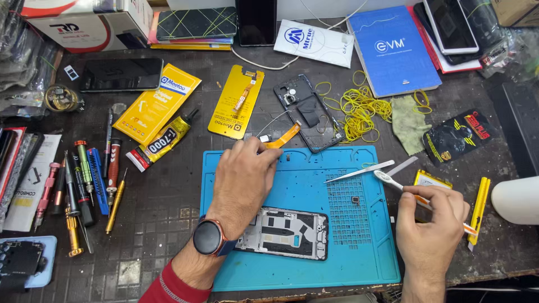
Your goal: The person disassembles a smartphone on a blue mat, removes small internal components with tweezers, cleans a component with a toothbrush, applies T-7000 adhesive to the phone frame, and reattaches the component. The workspace contains various tools and spare parts.
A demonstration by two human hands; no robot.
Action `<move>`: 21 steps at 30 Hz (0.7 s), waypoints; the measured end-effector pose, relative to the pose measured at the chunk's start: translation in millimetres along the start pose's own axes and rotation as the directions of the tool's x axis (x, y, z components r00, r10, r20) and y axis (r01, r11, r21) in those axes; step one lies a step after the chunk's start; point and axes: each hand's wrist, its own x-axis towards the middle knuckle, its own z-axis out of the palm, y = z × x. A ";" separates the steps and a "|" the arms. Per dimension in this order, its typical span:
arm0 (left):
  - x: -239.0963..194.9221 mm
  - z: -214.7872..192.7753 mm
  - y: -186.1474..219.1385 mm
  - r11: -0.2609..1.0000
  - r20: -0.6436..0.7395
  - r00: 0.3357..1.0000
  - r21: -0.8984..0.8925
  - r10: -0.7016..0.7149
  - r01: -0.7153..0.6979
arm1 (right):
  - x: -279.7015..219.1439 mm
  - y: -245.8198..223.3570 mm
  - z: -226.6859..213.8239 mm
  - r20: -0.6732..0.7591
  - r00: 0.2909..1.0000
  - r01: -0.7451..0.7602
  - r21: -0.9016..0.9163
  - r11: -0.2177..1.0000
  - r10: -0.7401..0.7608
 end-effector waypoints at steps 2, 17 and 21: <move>-0.3 0.8 -0.5 1.000 -0.022 1.000 -0.029 -0.006 0.005 | -1.3 0.3 0.4 0.000 1.000 0.001 -0.007 1.000 -0.001; -0.4 -3.7 10.2 0.948 -0.066 0.995 -0.304 0.080 -0.096 | -24.7 71.9 23.0 -0.119 0.988 0.103 0.005 0.995 -0.102; -11.6 -0.1 29.8 0.722 0.135 0.988 -0.690 0.071 0.042 | -39.5 66.6 18.2 -0.139 0.972 0.198 0.048 0.979 -0.189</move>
